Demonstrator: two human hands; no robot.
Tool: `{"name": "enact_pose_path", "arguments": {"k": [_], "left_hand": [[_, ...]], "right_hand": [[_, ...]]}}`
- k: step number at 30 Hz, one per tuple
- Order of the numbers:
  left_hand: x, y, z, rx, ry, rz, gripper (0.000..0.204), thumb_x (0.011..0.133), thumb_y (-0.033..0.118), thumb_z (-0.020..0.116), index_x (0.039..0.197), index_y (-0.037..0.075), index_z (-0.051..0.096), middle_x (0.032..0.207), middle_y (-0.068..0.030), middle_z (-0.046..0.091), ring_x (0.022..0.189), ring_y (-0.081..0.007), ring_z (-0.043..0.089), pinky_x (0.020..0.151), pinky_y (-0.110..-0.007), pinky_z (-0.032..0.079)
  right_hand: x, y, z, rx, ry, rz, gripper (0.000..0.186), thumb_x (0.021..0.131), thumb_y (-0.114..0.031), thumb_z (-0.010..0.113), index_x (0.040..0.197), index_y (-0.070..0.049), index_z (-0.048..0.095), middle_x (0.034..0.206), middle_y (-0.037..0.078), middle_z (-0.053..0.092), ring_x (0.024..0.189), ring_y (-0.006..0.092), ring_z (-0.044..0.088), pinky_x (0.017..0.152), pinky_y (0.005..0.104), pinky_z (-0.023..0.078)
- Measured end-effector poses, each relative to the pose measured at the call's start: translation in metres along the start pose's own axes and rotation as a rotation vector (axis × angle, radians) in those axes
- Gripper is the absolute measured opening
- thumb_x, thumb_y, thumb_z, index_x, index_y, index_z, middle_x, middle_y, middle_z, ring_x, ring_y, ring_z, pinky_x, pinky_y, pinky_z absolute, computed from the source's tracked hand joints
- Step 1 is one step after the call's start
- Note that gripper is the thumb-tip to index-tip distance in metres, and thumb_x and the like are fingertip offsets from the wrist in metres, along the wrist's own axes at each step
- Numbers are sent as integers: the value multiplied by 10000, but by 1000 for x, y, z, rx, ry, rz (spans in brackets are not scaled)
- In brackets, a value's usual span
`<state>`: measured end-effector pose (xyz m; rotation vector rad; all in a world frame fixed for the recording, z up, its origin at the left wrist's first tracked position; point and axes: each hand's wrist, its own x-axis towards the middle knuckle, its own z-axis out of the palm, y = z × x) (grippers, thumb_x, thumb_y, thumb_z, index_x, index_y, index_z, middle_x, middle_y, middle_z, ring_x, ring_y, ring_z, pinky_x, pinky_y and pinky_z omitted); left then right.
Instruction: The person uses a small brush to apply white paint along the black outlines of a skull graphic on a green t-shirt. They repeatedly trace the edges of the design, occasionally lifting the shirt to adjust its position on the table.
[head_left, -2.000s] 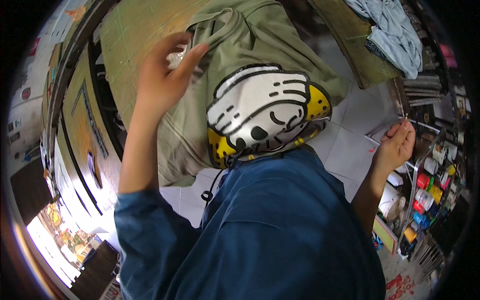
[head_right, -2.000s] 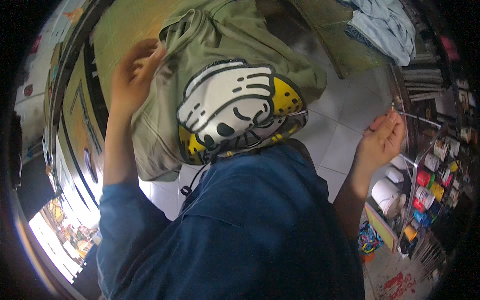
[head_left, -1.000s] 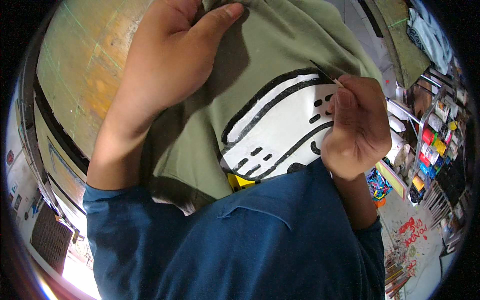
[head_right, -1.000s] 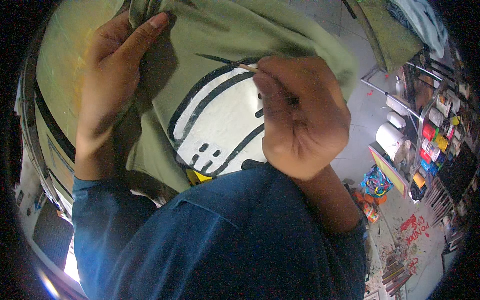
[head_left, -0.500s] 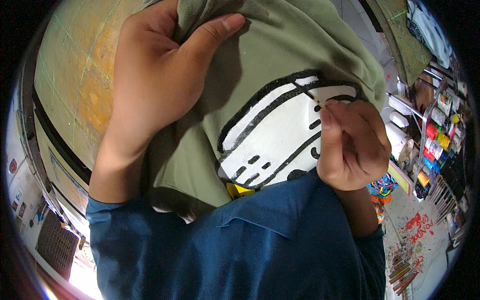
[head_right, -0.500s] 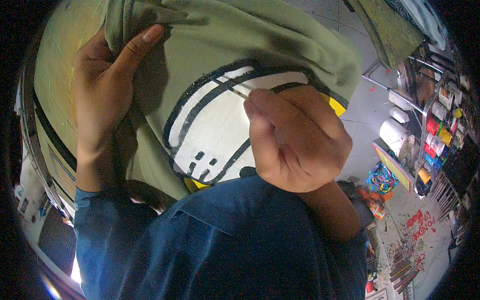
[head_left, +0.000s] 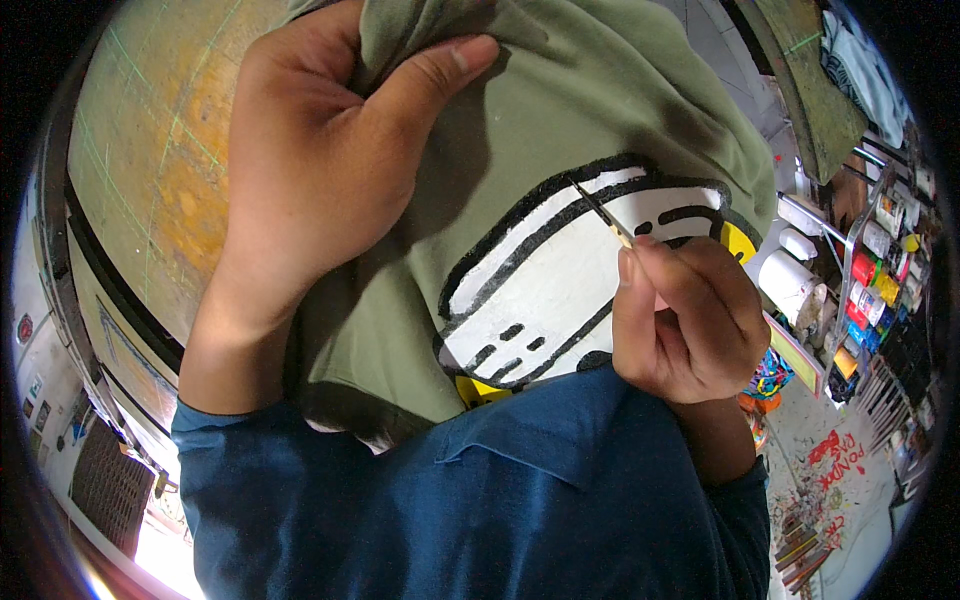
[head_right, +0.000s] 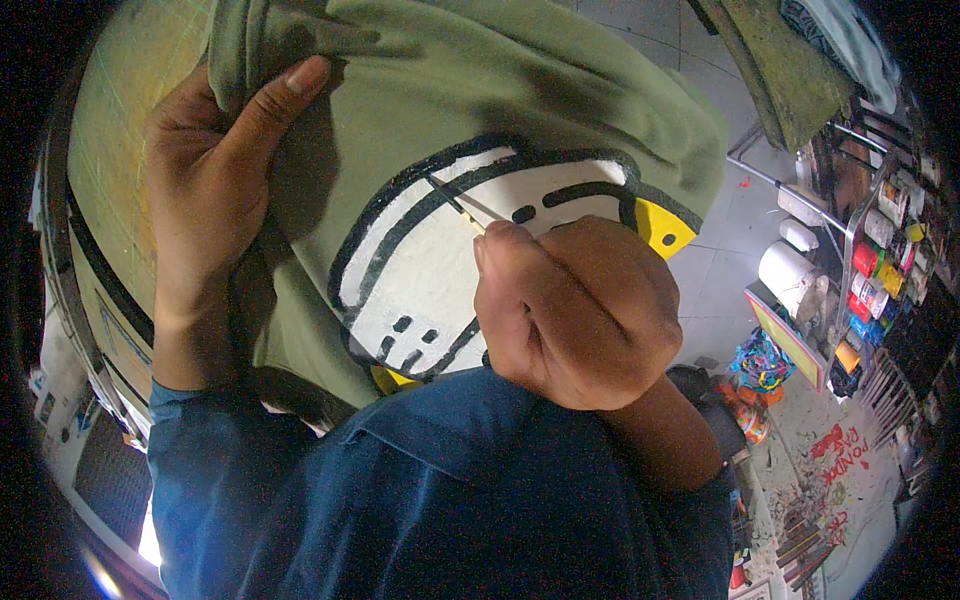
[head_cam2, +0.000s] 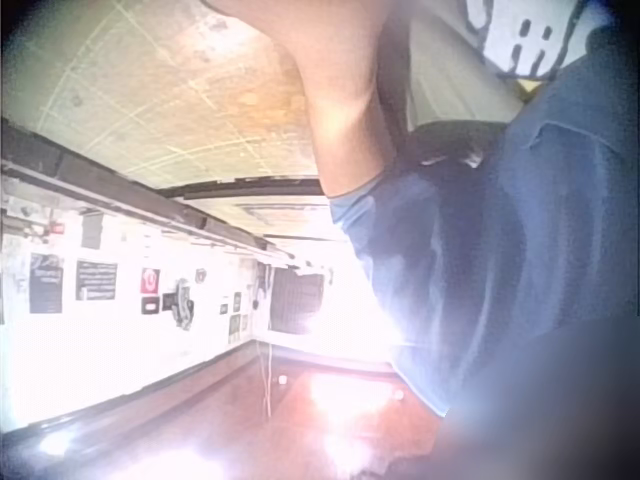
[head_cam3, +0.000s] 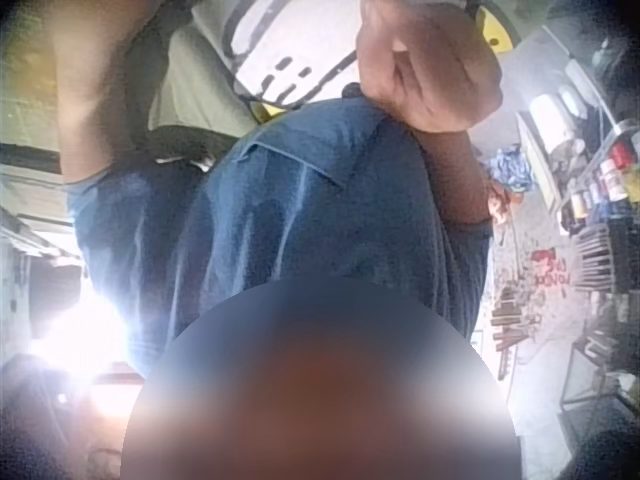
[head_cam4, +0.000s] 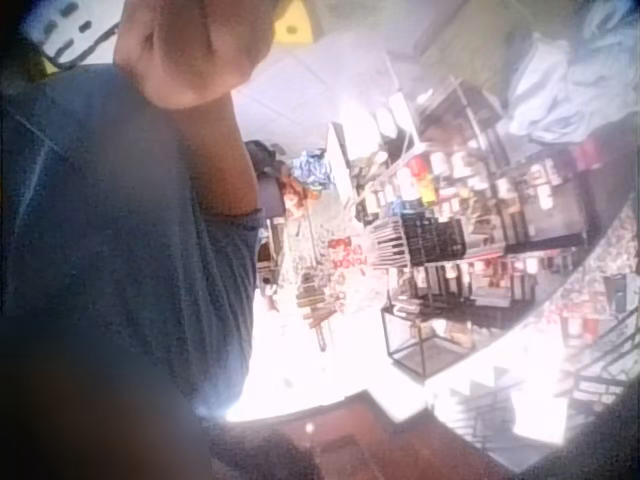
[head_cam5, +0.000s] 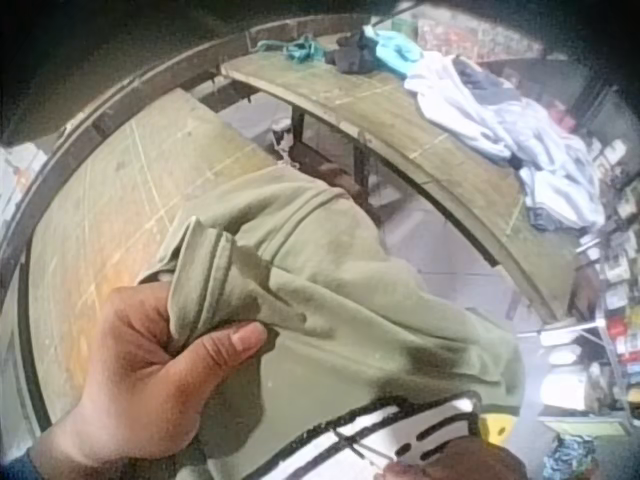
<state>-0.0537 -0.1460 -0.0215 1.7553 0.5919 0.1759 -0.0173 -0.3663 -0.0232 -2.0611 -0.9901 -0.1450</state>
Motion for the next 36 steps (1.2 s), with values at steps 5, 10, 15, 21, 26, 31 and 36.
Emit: {"name": "enact_pose_path", "arguments": {"k": [5,10,15,21,26,31,36], "left_hand": [[0,2,-1,-7,-28,-49,136,871,119,677,977,35,692,819,-34,698,660,-74,616,563,-211,474],[0,0,-1,8,-22,6,131,874,116,673,976,36,692,818,-33,698,658,-75,617,562,-211,475],[-1,0,-1,-1,-21,-9,133,872,119,676,974,35,692,821,-28,698,657,-71,615,565,-208,474],[1,1,-1,39,-25,-15,134,875,123,674,977,38,694,828,-22,697,664,-66,612,569,-203,468],[0,-3,-2,8,-13,45,134,874,123,675,978,39,695,829,-21,697,669,-65,612,573,-201,464],[1,-3,-3,-5,-32,17,142,871,117,679,988,38,692,827,-21,696,666,-64,611,572,-202,464],[0,2,-2,44,-30,-34,153,872,114,676,1003,37,689,828,-22,697,667,-64,613,577,-203,468]], "right_hand": [[1,0,0,6,-20,-25,171,637,34,715,797,-12,679,696,66,569,529,206,557,467,311,444],[1,2,1,-35,15,-56,156,642,24,704,792,-8,675,659,65,568,501,206,545,455,313,437],[3,3,3,10,2,-93,135,643,12,704,771,-16,671,647,65,568,497,207,553,453,311,443],[2,0,1,-28,-9,-31,139,644,24,697,773,-19,672,650,68,579,501,205,561,457,305,449],[3,-1,2,4,-34,-59,139,650,25,696,782,-13,671,647,71,576,499,204,559,453,305,446],[3,-1,1,-22,-27,-29,147,649,25,695,790,-9,671,646,76,578,500,206,561,452,306,446],[3,-1,1,-16,-36,-48,130,659,19,688,785,-9,670,656,72,574,509,208,566,462,309,456]]}}
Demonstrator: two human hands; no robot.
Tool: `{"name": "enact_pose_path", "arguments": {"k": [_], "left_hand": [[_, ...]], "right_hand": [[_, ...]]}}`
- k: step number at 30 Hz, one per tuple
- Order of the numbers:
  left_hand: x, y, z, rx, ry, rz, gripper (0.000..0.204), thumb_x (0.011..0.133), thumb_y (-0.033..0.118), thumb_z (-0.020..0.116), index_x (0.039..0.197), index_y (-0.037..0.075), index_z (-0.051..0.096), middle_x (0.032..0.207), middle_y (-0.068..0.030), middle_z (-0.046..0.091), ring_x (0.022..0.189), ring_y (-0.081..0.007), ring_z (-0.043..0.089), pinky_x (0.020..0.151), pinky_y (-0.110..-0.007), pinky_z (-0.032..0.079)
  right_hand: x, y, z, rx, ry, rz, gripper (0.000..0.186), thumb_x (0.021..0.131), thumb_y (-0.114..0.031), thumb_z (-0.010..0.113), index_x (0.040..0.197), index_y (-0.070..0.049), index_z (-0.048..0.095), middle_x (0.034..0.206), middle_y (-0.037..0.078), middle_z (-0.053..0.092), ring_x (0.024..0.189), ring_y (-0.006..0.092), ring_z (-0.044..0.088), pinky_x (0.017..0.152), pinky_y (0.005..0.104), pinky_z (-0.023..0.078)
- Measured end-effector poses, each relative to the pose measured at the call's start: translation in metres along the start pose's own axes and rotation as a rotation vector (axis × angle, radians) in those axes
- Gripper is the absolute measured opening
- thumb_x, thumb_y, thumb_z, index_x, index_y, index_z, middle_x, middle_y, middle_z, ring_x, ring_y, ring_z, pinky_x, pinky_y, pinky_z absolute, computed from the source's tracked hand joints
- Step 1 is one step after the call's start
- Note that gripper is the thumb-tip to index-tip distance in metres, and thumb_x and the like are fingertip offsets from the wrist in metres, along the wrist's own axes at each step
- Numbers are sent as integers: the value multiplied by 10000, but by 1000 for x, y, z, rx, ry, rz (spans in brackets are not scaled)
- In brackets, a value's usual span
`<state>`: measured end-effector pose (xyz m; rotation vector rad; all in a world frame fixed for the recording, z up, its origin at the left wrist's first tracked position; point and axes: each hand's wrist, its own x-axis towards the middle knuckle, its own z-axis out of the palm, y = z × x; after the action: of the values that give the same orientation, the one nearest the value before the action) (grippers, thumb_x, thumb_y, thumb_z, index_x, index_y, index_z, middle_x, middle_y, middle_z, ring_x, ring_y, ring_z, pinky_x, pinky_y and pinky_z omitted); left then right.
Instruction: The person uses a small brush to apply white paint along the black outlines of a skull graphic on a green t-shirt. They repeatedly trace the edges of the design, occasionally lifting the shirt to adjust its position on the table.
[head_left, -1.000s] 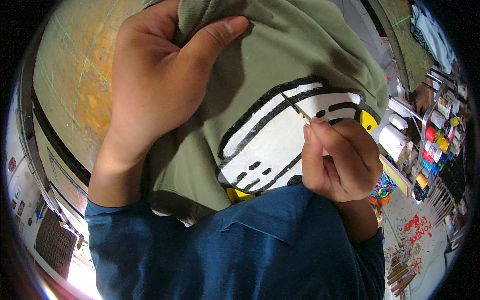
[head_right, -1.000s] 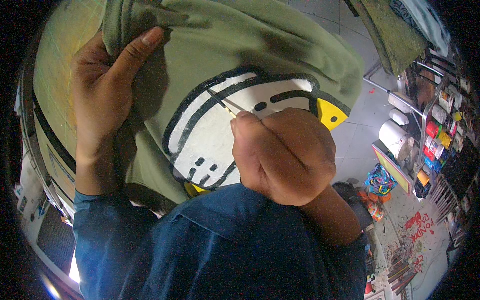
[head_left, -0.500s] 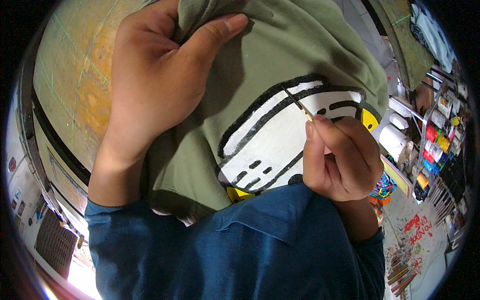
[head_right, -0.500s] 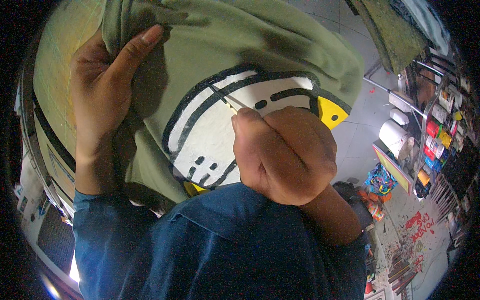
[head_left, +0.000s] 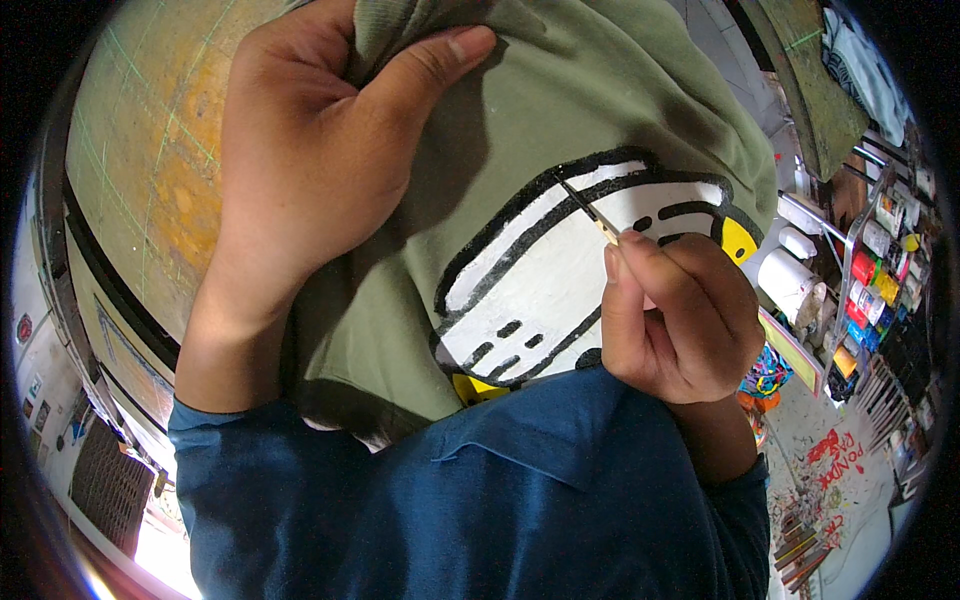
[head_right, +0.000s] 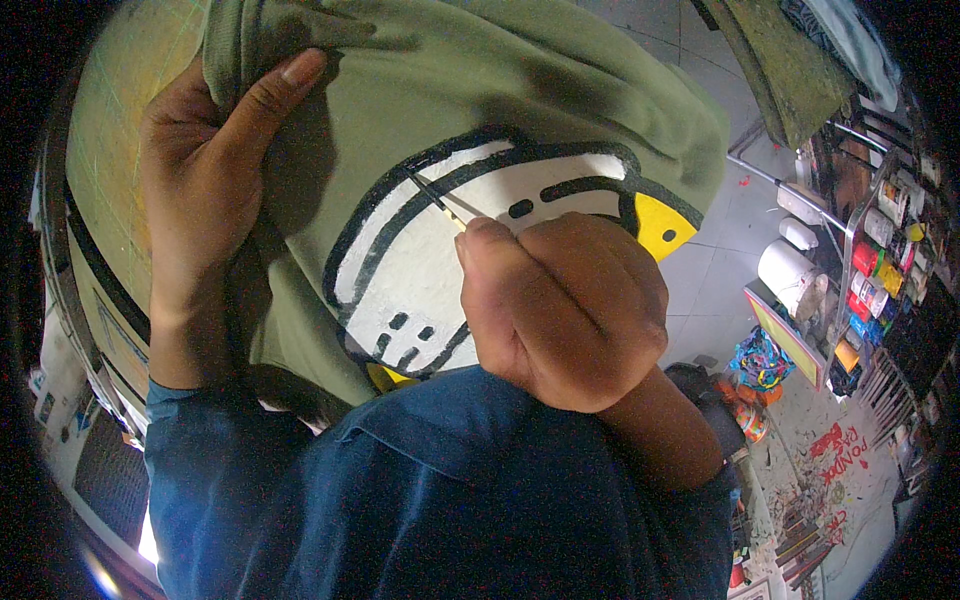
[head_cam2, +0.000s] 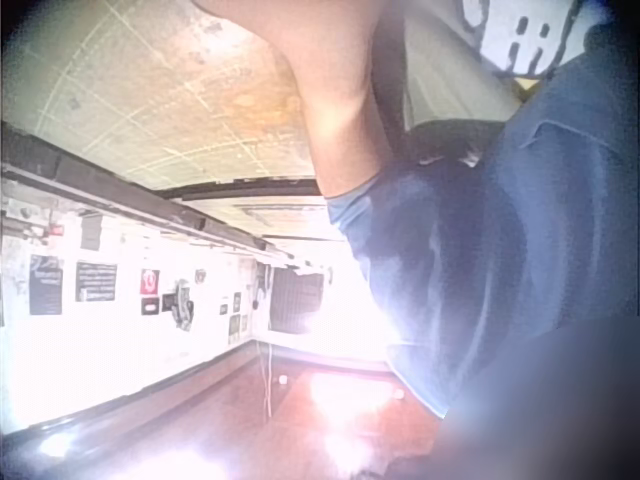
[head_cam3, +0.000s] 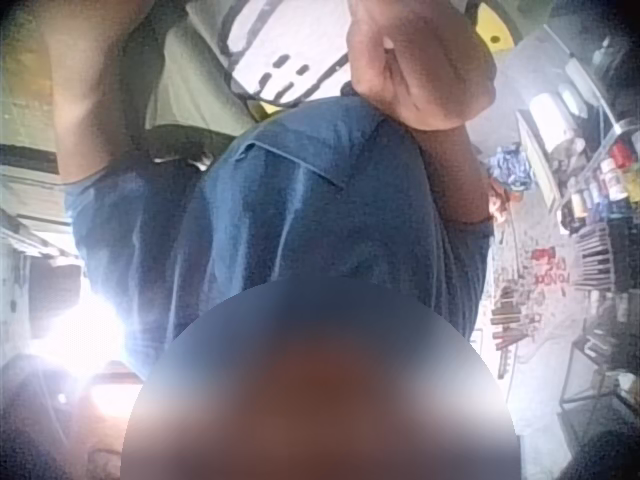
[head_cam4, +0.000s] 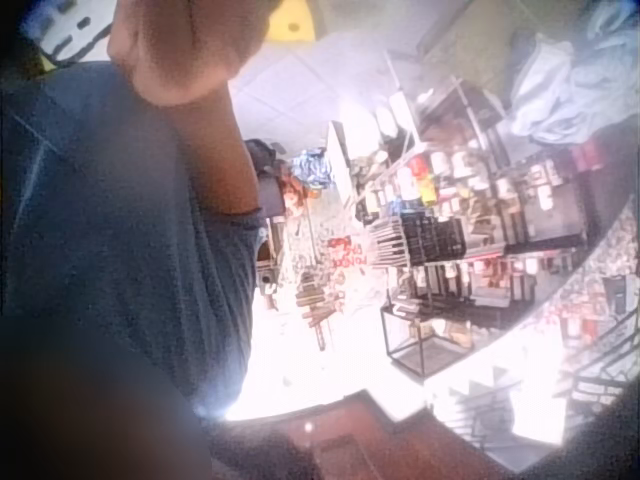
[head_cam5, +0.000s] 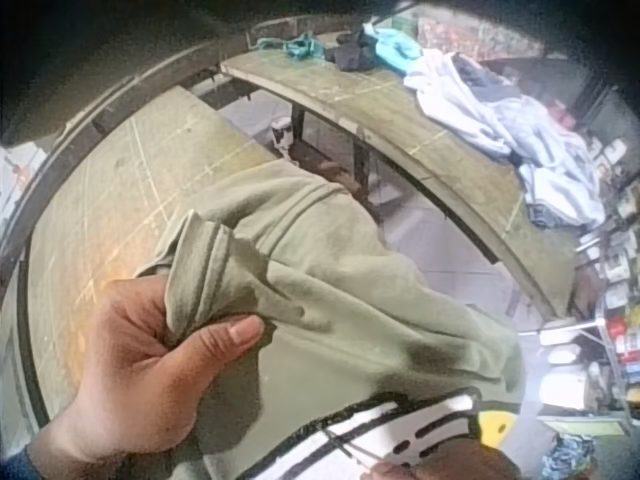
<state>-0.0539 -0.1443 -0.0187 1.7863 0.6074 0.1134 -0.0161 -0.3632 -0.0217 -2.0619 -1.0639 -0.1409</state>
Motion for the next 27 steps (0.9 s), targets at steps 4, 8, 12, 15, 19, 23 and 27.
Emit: {"name": "enact_pose_path", "arguments": {"k": [4,8,12,15,19,23,27], "left_hand": [[0,-3,2,-21,22,55,157,877,113,669,1011,33,688,840,-21,698,680,-64,615,588,-202,471],[1,-5,2,-11,20,83,149,881,112,663,1002,29,691,871,-26,704,720,-67,623,629,-201,478],[0,-5,1,-16,32,55,140,876,112,670,990,35,698,874,-29,707,734,-69,627,648,-201,479],[0,-6,3,-24,55,75,141,868,115,679,987,43,701,854,-27,707,705,-69,625,619,-201,475],[-1,0,3,-2,43,-17,138,864,119,685,979,46,703,821,-25,703,655,-69,617,570,-202,467],[-1,-3,3,-34,56,3,130,864,119,685,968,44,703,800,-21,698,639,-68,611,561,-204,465],[0,0,2,-14,25,-23,130,862,123,688,964,44,702,807,-18,698,652,-67,613,571,-201,466]], "right_hand": [[0,-1,-2,-46,-14,6,119,662,16,696,776,-11,672,667,70,569,532,213,581,478,310,472],[-4,0,-1,-57,25,35,115,664,14,702,771,-15,673,675,76,569,541,219,586,488,311,480],[-7,4,-4,-67,8,-13,171,694,50,707,860,20,675,747,112,600,579,176,598,487,260,480],[-7,3,-6,-50,-21,-25,208,702,73,712,904,37,675,778,125,617,600,153,607,485,236,480],[-3,0,0,-19,40,21,126,653,20,694,774,-14,685,684,83,595,541,227,595,485,315,486],[-6,0,1,-63,75,29,131,641,20,696,768,-14,686,661,83,591,536,219,597,482,313,485],[-7,3,-1,-9,35,-16,198,668,59,716,857,11,683,714,95,602,557,168,588,468,255,459]]}}
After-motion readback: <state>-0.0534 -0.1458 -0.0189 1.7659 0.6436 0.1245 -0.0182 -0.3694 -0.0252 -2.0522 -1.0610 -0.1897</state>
